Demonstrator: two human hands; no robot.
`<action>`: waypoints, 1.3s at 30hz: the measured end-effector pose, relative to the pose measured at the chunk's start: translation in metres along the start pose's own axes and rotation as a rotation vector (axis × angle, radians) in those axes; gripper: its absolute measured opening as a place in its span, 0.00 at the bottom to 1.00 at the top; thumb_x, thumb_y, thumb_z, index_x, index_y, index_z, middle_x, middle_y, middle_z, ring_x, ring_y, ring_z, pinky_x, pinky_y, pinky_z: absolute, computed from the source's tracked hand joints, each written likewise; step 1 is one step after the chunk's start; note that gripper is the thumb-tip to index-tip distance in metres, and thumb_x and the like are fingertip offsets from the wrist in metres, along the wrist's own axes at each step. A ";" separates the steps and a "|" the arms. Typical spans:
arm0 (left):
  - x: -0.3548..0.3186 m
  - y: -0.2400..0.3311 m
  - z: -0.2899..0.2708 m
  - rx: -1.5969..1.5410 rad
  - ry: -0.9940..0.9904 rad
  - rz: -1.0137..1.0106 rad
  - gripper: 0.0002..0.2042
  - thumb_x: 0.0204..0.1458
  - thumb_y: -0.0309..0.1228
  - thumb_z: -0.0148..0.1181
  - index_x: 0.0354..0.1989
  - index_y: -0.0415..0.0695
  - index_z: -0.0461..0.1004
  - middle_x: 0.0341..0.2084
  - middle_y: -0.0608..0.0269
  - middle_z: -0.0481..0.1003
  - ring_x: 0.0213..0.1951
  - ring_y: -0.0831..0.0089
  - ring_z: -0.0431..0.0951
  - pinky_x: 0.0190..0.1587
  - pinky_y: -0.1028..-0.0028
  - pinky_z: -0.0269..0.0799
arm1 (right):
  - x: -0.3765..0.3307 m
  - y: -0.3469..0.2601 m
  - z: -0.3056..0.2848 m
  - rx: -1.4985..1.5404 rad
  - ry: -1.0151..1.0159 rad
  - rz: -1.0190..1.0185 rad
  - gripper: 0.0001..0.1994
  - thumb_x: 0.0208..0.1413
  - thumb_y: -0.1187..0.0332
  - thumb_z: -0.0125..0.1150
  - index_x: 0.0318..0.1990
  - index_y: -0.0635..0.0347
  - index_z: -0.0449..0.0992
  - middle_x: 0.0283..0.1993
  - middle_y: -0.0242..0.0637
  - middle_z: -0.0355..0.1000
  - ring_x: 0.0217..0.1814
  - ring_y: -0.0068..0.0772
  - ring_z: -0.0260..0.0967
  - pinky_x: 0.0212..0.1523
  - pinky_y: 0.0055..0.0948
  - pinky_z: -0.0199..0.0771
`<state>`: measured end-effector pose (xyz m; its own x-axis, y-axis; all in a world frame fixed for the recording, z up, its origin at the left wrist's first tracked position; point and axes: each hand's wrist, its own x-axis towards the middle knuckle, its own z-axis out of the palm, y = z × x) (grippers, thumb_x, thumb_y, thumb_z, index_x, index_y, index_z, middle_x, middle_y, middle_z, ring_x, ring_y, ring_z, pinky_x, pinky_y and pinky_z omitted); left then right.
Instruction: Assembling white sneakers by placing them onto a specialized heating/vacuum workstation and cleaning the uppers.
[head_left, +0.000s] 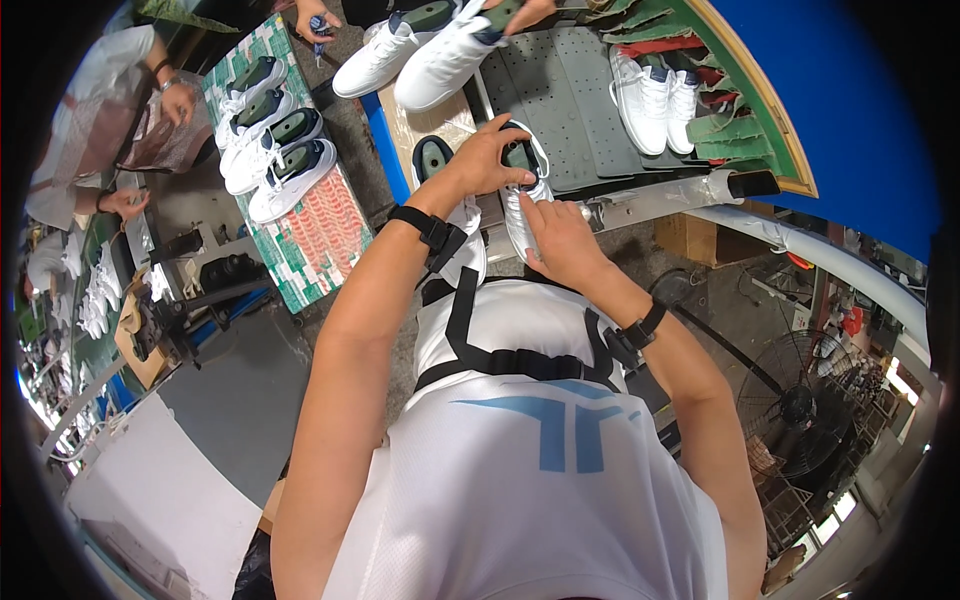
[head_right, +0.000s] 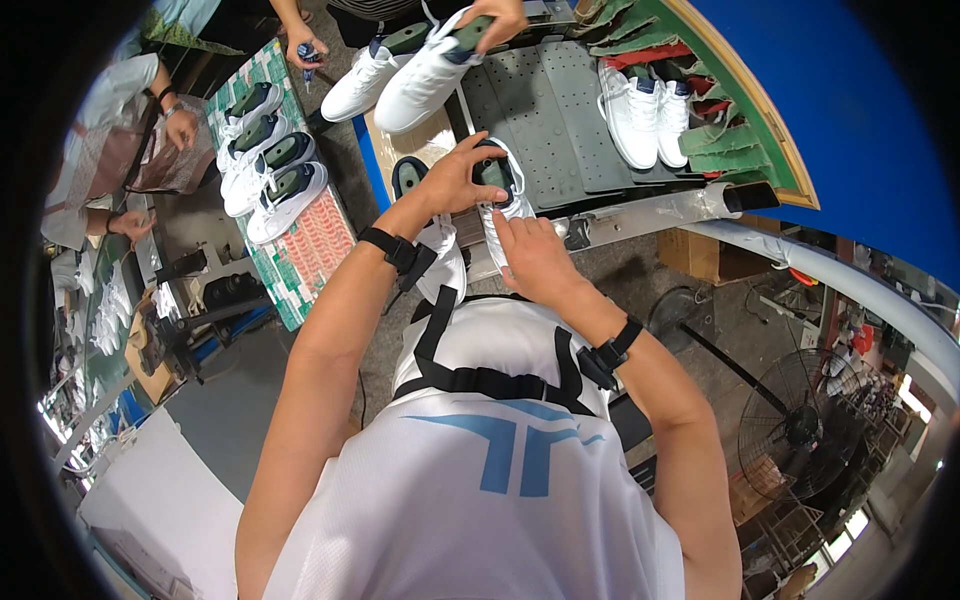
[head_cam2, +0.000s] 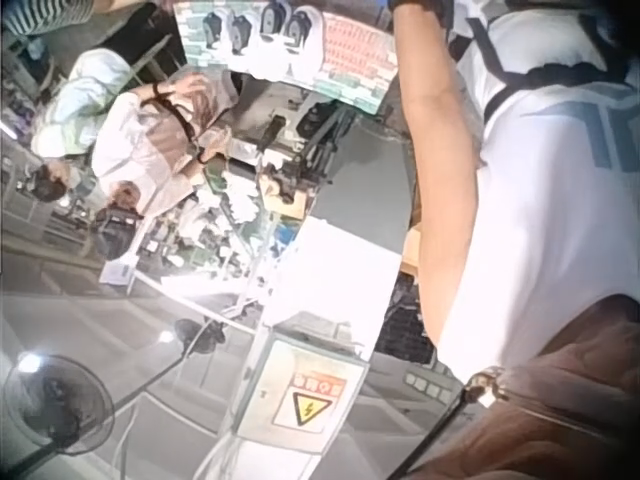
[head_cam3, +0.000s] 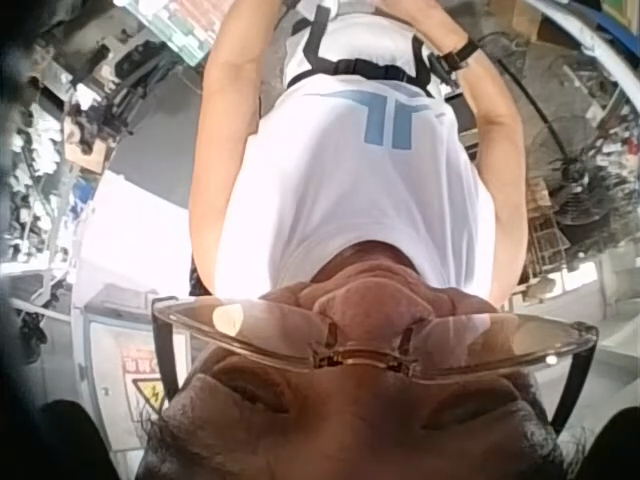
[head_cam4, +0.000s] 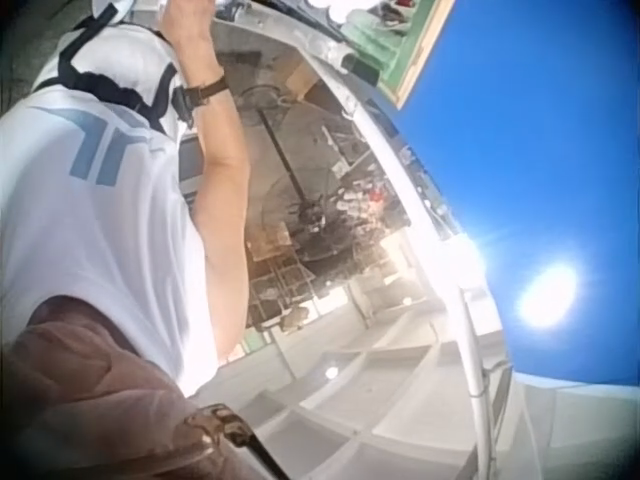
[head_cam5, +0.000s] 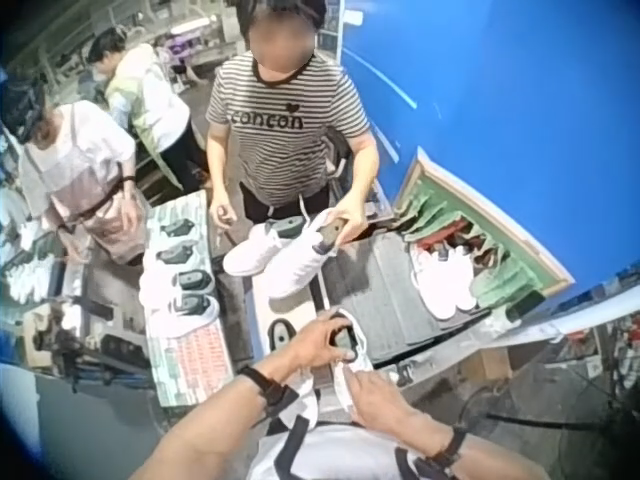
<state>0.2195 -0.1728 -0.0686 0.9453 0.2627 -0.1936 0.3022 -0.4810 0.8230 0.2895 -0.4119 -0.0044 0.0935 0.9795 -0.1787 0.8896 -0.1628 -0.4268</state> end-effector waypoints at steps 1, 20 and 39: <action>0.000 -0.001 0.002 0.001 0.001 0.000 0.41 0.42 0.48 0.86 0.68 0.53 0.79 0.79 0.32 0.58 0.76 0.38 0.66 0.76 0.57 0.66 | 0.001 -0.003 0.002 -0.062 -0.049 0.025 0.46 0.50 0.62 0.77 0.75 0.71 0.63 0.56 0.51 0.73 0.57 0.55 0.71 0.63 0.48 0.69; -0.012 0.003 0.016 -0.047 0.101 -0.028 0.41 0.43 0.45 0.85 0.68 0.46 0.79 0.78 0.32 0.59 0.78 0.38 0.61 0.79 0.57 0.61 | -0.034 -0.001 -0.044 0.727 -0.236 0.335 0.30 0.55 0.70 0.64 0.68 0.68 0.73 0.53 0.45 0.81 0.57 0.36 0.77 0.63 0.34 0.75; -0.006 0.004 0.031 -0.102 0.024 -0.034 0.44 0.46 0.48 0.83 0.73 0.47 0.73 0.82 0.32 0.49 0.82 0.35 0.49 0.81 0.52 0.54 | -0.076 0.003 -0.032 0.967 -0.405 0.590 0.26 0.65 0.67 0.60 0.68 0.70 0.74 0.49 0.34 0.80 0.52 0.26 0.75 0.58 0.28 0.75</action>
<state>0.2188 -0.2019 -0.0806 0.9312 0.2975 -0.2107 0.3189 -0.3845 0.8663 0.2993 -0.4827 0.0366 0.0721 0.6437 -0.7619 0.0369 -0.7651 -0.6429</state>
